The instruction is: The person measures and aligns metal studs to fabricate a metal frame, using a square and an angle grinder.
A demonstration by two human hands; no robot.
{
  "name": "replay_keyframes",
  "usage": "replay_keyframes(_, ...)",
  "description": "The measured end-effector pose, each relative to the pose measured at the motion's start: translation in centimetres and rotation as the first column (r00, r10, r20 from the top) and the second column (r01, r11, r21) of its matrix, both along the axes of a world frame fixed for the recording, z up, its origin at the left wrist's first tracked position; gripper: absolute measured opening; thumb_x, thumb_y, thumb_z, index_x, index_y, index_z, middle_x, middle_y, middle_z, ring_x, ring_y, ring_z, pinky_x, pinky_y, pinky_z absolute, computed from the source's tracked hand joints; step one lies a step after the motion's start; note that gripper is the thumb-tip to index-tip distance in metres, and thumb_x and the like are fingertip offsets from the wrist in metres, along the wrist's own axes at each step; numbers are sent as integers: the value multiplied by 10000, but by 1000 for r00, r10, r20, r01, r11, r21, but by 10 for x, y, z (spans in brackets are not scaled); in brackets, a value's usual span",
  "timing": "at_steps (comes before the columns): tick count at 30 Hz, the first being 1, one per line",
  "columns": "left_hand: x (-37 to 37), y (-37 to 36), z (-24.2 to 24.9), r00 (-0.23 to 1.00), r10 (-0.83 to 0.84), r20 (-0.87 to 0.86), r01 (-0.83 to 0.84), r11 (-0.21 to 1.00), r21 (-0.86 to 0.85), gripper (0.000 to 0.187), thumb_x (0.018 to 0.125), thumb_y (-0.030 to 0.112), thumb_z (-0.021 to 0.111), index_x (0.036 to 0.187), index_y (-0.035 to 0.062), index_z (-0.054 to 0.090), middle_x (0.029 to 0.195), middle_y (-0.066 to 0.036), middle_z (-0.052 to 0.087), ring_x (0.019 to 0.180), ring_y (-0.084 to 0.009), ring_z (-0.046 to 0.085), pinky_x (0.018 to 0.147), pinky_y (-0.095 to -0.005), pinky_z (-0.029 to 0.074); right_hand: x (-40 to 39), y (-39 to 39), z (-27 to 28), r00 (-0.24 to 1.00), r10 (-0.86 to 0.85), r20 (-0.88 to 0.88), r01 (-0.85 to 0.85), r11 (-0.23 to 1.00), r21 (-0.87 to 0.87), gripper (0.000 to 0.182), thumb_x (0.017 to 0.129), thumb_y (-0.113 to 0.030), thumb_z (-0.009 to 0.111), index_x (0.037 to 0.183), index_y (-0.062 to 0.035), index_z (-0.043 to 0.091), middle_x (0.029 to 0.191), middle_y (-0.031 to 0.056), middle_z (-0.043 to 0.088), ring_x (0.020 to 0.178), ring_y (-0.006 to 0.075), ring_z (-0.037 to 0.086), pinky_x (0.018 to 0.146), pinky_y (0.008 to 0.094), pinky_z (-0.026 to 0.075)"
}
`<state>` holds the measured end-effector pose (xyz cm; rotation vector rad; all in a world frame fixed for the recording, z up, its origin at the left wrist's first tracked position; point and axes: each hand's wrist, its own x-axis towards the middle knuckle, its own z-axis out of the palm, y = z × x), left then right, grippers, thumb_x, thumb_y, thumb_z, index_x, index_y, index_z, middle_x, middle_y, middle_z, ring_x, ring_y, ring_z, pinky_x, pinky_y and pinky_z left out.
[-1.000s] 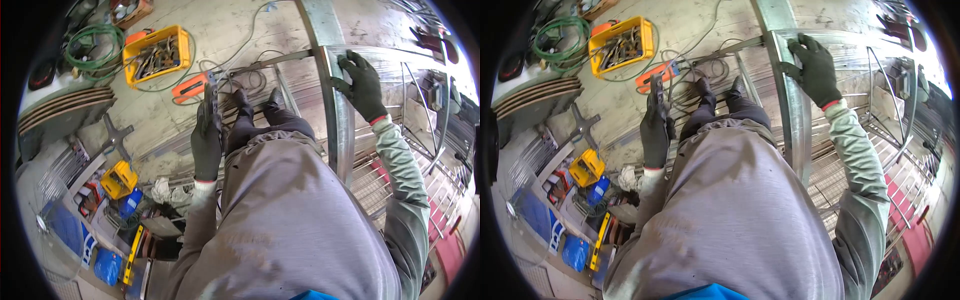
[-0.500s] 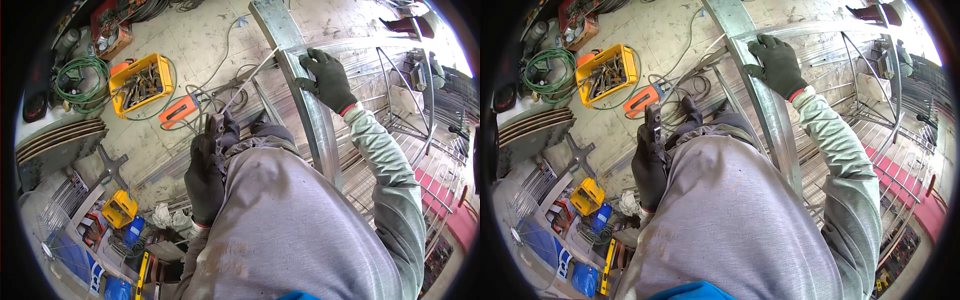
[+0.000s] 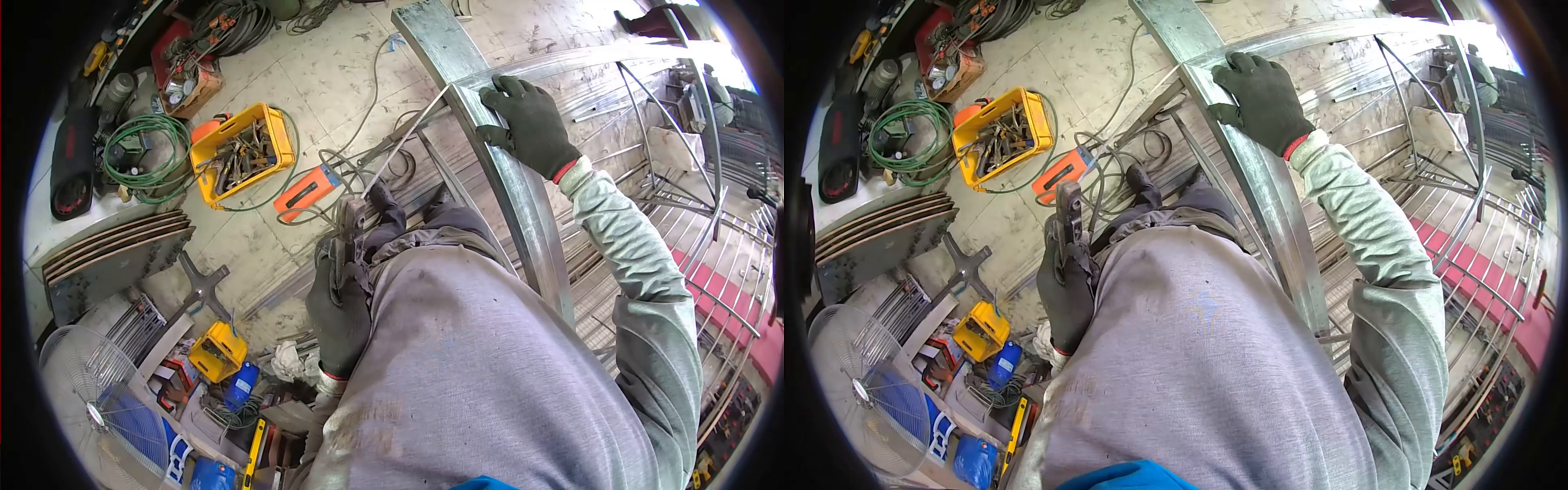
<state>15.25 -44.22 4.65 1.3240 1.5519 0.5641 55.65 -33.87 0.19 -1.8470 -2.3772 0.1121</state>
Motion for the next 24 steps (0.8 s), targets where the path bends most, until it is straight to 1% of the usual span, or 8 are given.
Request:
replay_keyframes(1, -1, -1, -4, 999, -24, 26, 22, 997, 71, 443, 1115, 70, 485, 1538, -60, 494, 840, -29, 582, 698, -112, 510, 635, -285, 446, 1, 0, -1, 1000, 2, 19, -2, 1000, 4, 602, 925, -506, 757, 1330, -64, 699, 1388, 258, 654, 1282, 439, 630, 1062, 537, 510)
replay_keyframes(8, 4, 4, 0, 999, -35, -9, 36, 999, 35, 458, 1102, 45, 478, 1546, -71, 479, 883, -43, 602, 743, -117, 536, 672, -281, 459, 4, 0, -5, 999, 17, 35, -17, 1000, 2, 618, 960, -552, 708, 1350, -74, 687, 1410, 260, 641, 1302, 435, 619, 1077, 549, 492)
replay_keyframes(11, 7, 6, 0, 1000, 22, 12, -21, 999, -25, 453, 1092, 40, 477, 1530, -73, 490, 866, -49, 597, 745, -117, 535, 681, -281, 459, 4, -1, -5, 999, 7, 47, -7, 1000, 0, 617, 961, -548, 709, 1356, -73, 686, 1418, 256, 638, 1306, 435, 616, 1083, 550, 489)
replay_keyframes(13, 9, 7, 1, 999, 45, -1, -44, 998, 55, 208, 1050, 106, 567, 1201, 0, 663, 863, -239, 707, 739, -425, 709, 662, -456, 528, 3, -1, -4, 999, 3, 51, -3, 1000, -3, 616, 960, -543, 713, 1359, -73, 685, 1423, 254, 636, 1308, 433, 616, 1086, 548, 488)
replay_keyframes(17, 7, 8, 5, 999, -14, -49, 15, 1000, 14, 207, 1051, 106, 575, 1205, 4, 670, 876, -239, 716, 744, -414, 721, 663, -452, 536, 1, -1, 0, 999, -6, 45, 7, 1000, -22, 609, 955, -523, 727, 1363, -73, 684, 1425, 250, 634, 1305, 429, 617, 1090, 542, 487)
replay_keyframes(19, 8, 6, 2, 1000, -11, -26, 11, 1000, -23, 421, 1062, 25, 470, 1466, -51, 561, 862, -83, 615, 727, -142, 550, 674, -295, 468, 1, -1, -1, 999, 3, 46, -3, 1000, -2, 618, 939, -528, 739, 1347, -65, 695, 1412, 258, 642, 1284, 438, 628, 1080, 537, 499)
replay_keyframes(22, 9, 4, -4, 1000, -15, -23, 17, 996, 87, 423, 1077, 58, 489, 1482, -52, 550, 889, -98, 646, 733, -154, 575, 676, -311, 484, 1, 0, 1, 999, 10, 31, -10, 1000, 10, 626, 923, -528, 754, 1332, -56, 705, 1394, 266, 651, 1260, 447, 641, 1069, 532, 513)
replay_keyframes(24, 10, 4, -4, 999, -17, -35, 20, 995, 94, 433, 1086, 75, 498, 1498, -51, 540, 904, -106, 657, 741, -154, 584, 679, -315, 490, 0, 2, 4, 1000, 5, 19, -5, 1000, 1, 623, 923, -524, 756, 1332, -56, 705, 1389, 266, 652, 1255, 446, 643, 1067, 533, 513)
